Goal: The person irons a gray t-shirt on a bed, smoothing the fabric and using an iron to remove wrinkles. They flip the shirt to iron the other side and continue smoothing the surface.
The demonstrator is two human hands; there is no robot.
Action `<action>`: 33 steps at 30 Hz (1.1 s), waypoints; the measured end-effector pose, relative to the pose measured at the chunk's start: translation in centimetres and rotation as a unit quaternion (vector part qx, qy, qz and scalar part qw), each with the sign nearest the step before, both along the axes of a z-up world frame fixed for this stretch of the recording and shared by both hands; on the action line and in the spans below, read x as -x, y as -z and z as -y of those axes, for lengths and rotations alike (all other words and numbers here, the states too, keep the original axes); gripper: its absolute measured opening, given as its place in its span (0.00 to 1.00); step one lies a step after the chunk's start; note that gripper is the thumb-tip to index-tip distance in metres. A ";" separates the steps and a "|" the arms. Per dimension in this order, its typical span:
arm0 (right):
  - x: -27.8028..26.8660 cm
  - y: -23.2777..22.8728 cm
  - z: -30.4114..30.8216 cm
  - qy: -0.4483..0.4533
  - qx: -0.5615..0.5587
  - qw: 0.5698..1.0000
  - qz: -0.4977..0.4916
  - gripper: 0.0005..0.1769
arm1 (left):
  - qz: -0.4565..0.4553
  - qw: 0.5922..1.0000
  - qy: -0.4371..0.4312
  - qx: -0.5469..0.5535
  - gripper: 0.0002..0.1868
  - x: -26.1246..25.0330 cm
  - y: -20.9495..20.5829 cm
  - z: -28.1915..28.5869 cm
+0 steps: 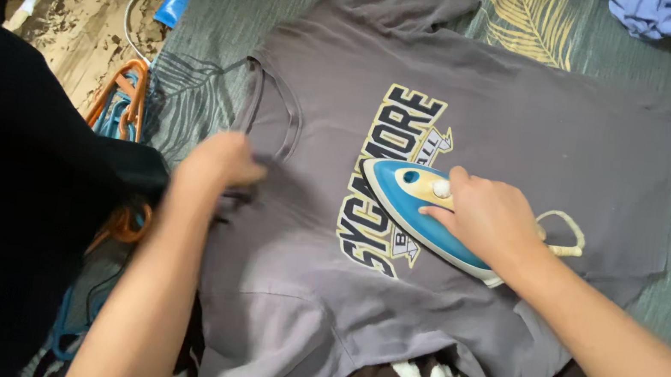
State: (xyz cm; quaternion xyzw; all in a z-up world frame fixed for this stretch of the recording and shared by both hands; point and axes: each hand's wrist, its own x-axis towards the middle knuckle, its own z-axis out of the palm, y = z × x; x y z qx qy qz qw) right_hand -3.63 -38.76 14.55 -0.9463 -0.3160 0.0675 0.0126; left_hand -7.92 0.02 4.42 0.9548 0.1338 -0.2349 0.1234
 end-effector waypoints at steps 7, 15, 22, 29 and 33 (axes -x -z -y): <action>-5.9 0.5 -7.7 0.022 -0.061 0.997 0.046 0.35 | 0.297 0.952 -0.004 -0.067 0.31 -9.6 1.2 7.5; -16.8 2.9 -15.9 0.021 -0.072 0.992 0.100 0.34 | 0.371 0.922 -0.090 -0.071 0.42 -12.7 6.5 8.3; -23.3 3.8 -20.0 -0.004 -0.087 0.987 0.138 0.34 | 0.377 0.915 -0.113 -0.088 0.41 -13.8 5.5 7.6; -23.1 2.6 -18.8 -0.004 -0.072 0.993 0.095 0.34 | 0.415 0.899 -0.125 -0.061 0.40 -13.2 4.8 6.3; -19.3 2.1 -13.1 -0.015 -0.010 0.998 0.062 0.34 | 0.414 0.901 -0.119 -0.061 0.40 -13.1 4.9 6.1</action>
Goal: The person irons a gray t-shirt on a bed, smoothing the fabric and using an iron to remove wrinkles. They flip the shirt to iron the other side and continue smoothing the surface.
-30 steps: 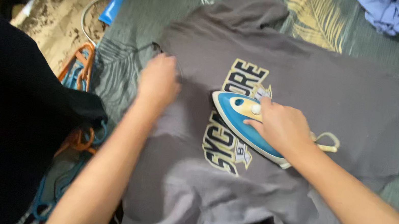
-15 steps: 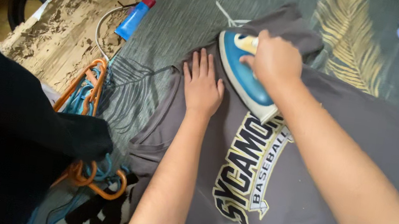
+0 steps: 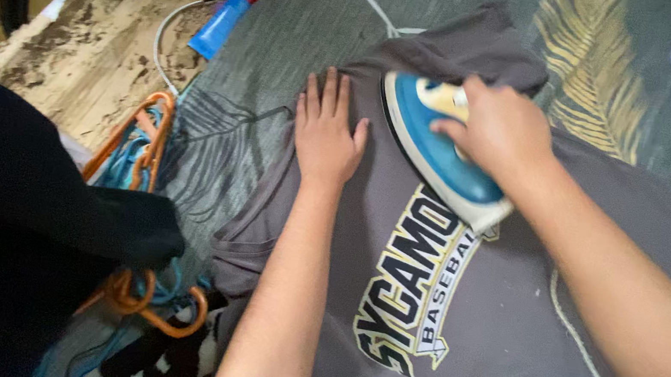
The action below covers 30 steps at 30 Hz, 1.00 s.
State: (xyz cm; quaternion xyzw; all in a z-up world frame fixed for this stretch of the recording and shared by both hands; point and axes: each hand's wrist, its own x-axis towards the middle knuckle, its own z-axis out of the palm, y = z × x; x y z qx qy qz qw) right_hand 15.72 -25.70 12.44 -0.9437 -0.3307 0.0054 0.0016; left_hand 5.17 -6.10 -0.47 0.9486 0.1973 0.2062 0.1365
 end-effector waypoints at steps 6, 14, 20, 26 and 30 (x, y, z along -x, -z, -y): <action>6.2 -1.8 8.9 0.054 0.052 0.997 -0.034 0.32 | -0.032 0.999 0.025 -0.037 0.40 -0.6 0.3 1.4; 6.7 -1.0 10.4 0.081 0.023 0.996 -0.017 0.31 | -0.037 0.985 0.168 0.002 0.37 -0.7 1.1 6.0; 1.7 0.4 7.0 0.052 -0.008 0.997 0.052 0.35 | -0.044 0.985 0.168 -0.012 0.37 -0.5 0.2 5.7; -1.9 1.5 7.0 0.028 -0.011 0.998 0.057 0.36 | -0.031 0.982 0.188 0.009 0.36 0.2 -0.2 5.3; -2.3 1.7 11.4 0.027 0.011 0.998 0.049 0.38 | -0.027 0.981 0.189 0.009 0.36 0.2 -0.5 5.2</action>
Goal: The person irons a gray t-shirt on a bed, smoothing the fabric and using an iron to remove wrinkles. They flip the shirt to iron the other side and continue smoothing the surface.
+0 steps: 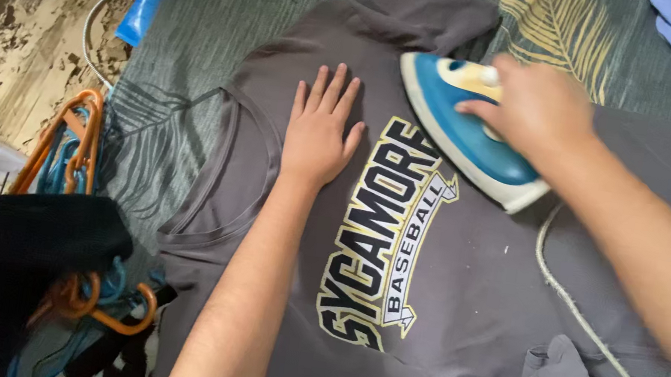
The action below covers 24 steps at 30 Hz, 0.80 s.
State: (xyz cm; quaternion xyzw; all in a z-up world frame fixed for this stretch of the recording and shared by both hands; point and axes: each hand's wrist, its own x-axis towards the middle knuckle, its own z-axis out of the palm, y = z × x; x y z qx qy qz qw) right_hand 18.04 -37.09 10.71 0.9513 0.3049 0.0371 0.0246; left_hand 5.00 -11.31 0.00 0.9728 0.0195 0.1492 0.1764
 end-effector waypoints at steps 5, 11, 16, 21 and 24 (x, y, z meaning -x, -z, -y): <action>0.5 -0.8 9.8 0.050 0.066 0.996 -0.032 0.38 | -0.004 1.000 0.009 0.000 0.36 0.1 -0.4 0.0; 0.9 -1.0 15.3 0.083 0.061 0.993 -0.059 0.35 | -0.001 1.000 0.009 -0.026 0.36 0.0 -0.3 0.1; -0.1 -0.9 12.6 0.019 0.024 0.998 -0.046 0.35 | 0.000 0.999 0.005 -0.039 0.35 -0.3 -0.5 0.2; -1.9 0.0 6.3 -0.045 -0.022 0.998 -0.032 0.35 | -0.001 0.999 0.010 -0.036 0.35 0.0 -0.5 0.2; -2.5 0.4 4.7 -0.039 -0.034 0.998 -0.034 0.34 | -0.002 0.999 0.014 -0.035 0.35 0.1 -0.7 0.1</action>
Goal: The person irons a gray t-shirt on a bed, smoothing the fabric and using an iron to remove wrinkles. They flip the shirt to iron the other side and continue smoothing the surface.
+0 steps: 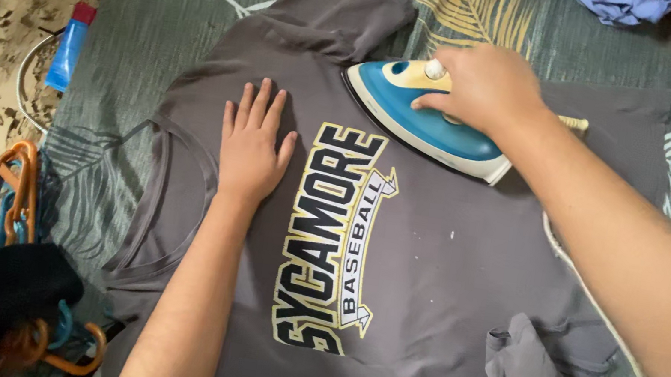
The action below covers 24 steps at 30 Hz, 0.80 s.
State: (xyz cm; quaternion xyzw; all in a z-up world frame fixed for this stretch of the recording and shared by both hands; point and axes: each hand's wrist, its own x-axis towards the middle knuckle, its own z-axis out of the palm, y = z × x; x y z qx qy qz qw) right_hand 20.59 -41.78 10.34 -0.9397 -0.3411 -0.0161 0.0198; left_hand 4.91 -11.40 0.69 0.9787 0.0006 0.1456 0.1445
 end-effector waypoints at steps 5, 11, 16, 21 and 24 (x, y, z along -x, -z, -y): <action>-0.1 0.2 3.4 0.015 -0.020 1.000 0.003 0.37 | -0.002 1.000 0.005 0.010 0.34 0.2 -0.2 0.0; 0.5 0.7 14.8 0.155 0.053 0.986 0.004 0.39 | -0.007 1.000 0.003 0.007 0.33 0.0 -0.3 0.0; 1.1 2.6 24.7 0.315 0.116 0.942 -0.006 0.46 | -0.006 1.000 0.002 0.004 0.33 0.1 -0.2 -0.1; 2.1 5.7 35.1 0.379 0.142 0.914 0.030 0.49 | -0.019 1.000 -0.007 -0.011 0.33 0.1 0.7 -0.1; 3.3 7.3 40.8 0.423 0.106 0.899 0.039 0.46 | -0.036 0.998 -0.020 -0.045 0.34 -0.4 1.6 0.2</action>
